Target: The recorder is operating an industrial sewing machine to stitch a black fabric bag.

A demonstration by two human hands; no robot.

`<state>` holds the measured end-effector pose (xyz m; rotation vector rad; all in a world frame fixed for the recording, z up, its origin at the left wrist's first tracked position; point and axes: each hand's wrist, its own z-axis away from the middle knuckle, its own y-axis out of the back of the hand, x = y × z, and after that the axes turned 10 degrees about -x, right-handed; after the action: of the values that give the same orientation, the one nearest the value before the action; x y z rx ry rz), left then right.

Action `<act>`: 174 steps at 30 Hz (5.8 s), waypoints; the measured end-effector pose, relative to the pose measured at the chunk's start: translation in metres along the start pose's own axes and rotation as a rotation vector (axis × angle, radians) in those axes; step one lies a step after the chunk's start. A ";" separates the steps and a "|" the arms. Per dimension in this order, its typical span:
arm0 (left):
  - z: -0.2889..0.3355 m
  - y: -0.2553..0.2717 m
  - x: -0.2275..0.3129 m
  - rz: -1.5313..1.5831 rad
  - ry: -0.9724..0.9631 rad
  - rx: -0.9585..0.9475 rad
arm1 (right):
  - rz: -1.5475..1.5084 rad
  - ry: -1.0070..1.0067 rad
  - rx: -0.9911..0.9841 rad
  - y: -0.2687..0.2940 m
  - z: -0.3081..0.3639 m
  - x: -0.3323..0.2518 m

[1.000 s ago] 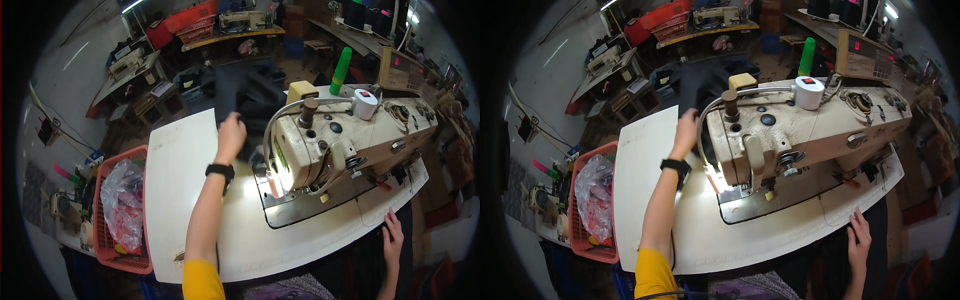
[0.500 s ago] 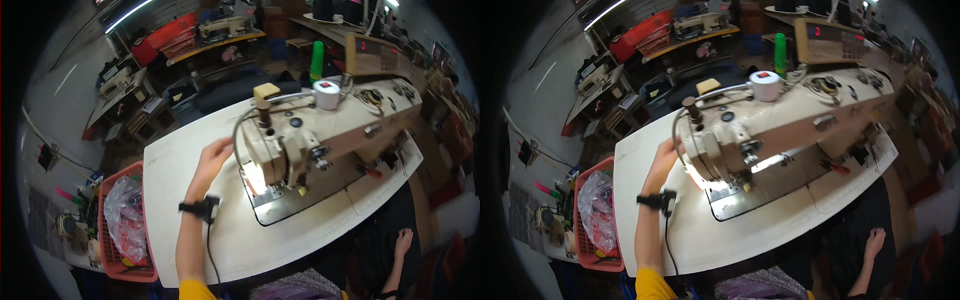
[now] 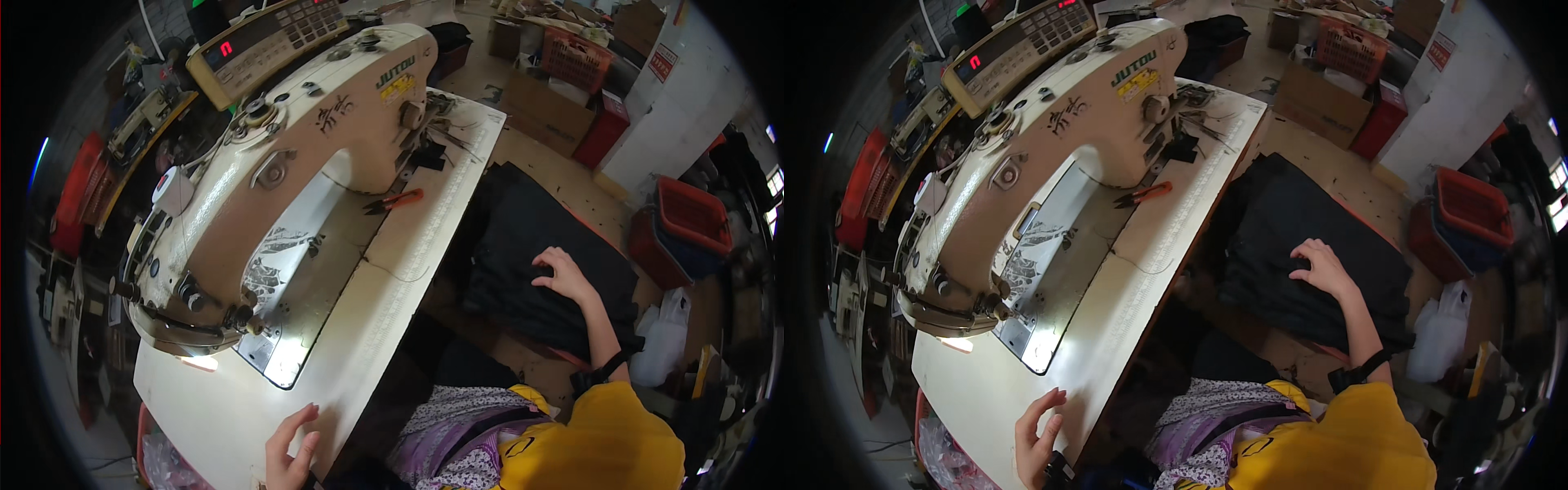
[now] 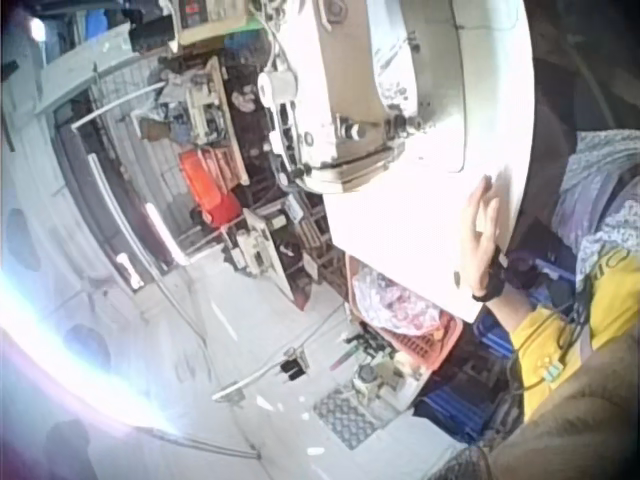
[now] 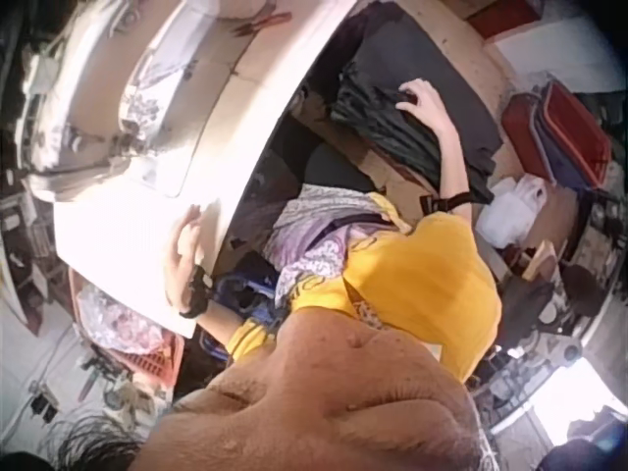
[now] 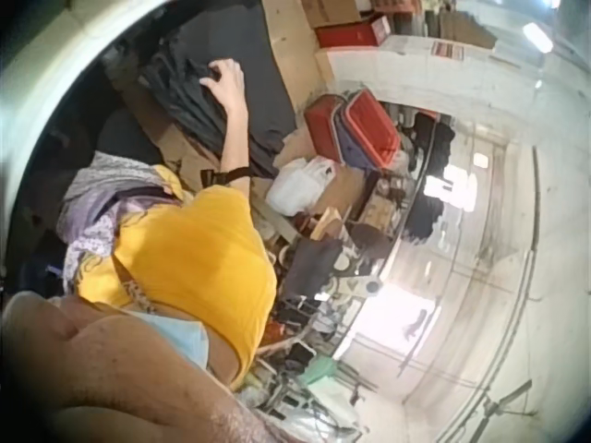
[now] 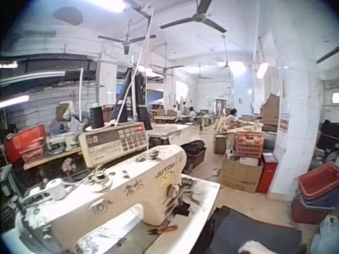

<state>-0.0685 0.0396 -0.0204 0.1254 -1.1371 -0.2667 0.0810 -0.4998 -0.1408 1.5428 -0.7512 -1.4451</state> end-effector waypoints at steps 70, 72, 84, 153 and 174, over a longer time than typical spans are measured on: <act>-0.041 -0.139 0.074 -0.758 -1.043 1.002 | -0.242 0.884 0.416 0.078 -0.009 -0.264; -0.037 -0.166 0.025 -0.604 -1.029 0.882 | -0.279 0.884 0.449 0.081 -0.005 -0.270; -0.036 -0.174 -0.020 0.250 -0.524 0.351 | -0.486 0.903 0.385 0.078 0.036 -0.280; -0.064 0.043 -0.016 -1.108 -0.211 0.387 | -0.119 1.231 -0.155 -0.127 -0.104 -0.346; -0.133 0.077 -0.020 -0.942 -0.334 0.540 | 0.261 1.160 0.155 -0.139 -0.153 -0.348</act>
<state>0.0555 0.1140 -0.0752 1.1427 -1.3981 -0.8291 0.1625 -0.1047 -0.1130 1.9482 -0.3096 -0.1554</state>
